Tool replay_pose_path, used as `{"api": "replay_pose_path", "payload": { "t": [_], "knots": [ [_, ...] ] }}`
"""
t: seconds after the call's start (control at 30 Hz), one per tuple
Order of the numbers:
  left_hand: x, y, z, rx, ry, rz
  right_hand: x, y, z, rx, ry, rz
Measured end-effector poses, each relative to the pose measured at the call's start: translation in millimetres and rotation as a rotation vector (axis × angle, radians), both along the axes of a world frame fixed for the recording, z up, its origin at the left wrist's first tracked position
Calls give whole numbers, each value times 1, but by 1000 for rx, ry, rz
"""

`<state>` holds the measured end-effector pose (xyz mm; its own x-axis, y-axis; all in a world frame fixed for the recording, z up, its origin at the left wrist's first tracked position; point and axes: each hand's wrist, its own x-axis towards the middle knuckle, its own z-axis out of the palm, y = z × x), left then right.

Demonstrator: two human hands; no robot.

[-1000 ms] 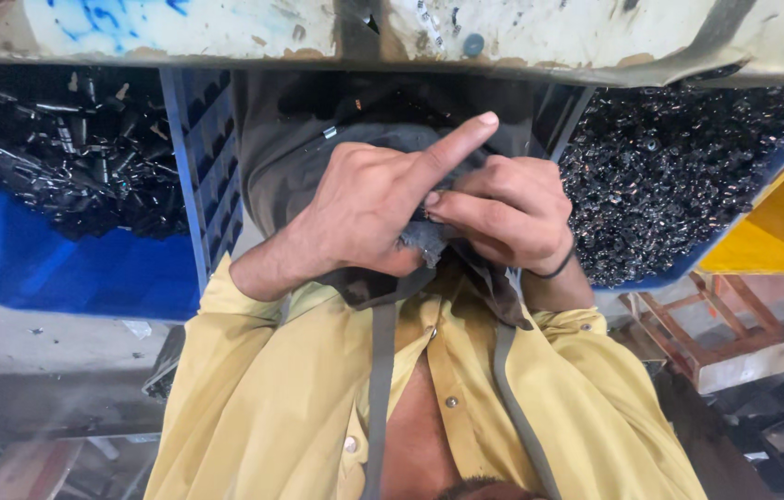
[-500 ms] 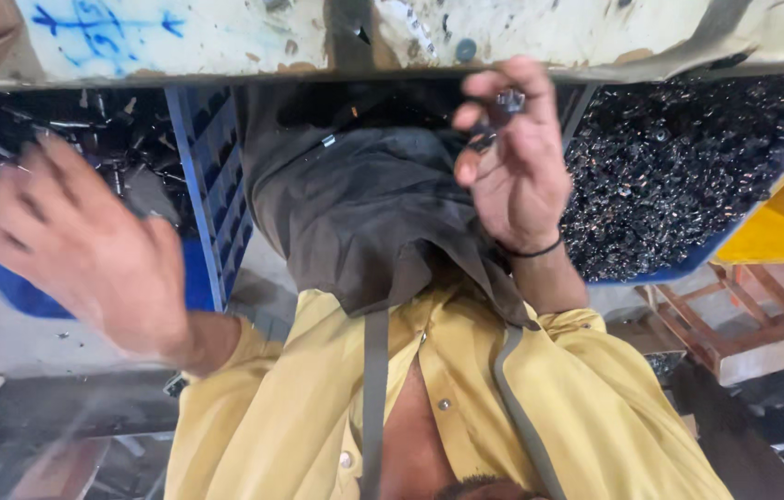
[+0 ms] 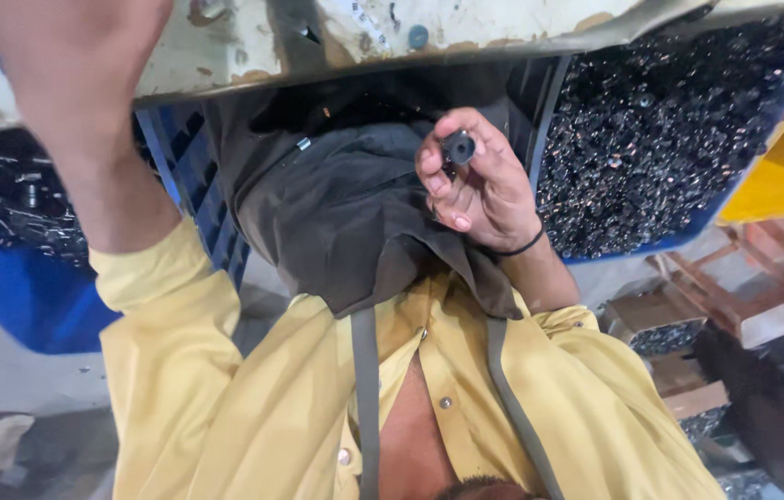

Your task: The person wipes small black plastic components one at a time with a cloth, then places each cleaned part on the workbench or into a bin. They repeatedly pick parts from a blue crate, rub them with the cloth, and set them on the table among piles of similar parts.

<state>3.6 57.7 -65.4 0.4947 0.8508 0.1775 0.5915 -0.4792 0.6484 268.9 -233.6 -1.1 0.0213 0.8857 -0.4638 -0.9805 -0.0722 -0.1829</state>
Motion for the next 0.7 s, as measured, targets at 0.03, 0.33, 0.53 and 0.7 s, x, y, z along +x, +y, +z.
{"api": "replay_pose_path", "payload": {
  "t": [0.03,0.33,0.53,0.7],
  "knots": [
    [6,-1,7,-70,-96,89,-1,-2,-4,31,-1,1],
    [73,-115,73,-1092,-1037,-281,4,9,-6,-14,47,3],
    [84,-141,75,-764,-464,-505,-4,19,15,130,-930,-6],
    [85,-141,87,-507,-493,-689,8,30,25,550,-1800,-18]
  ]
}}
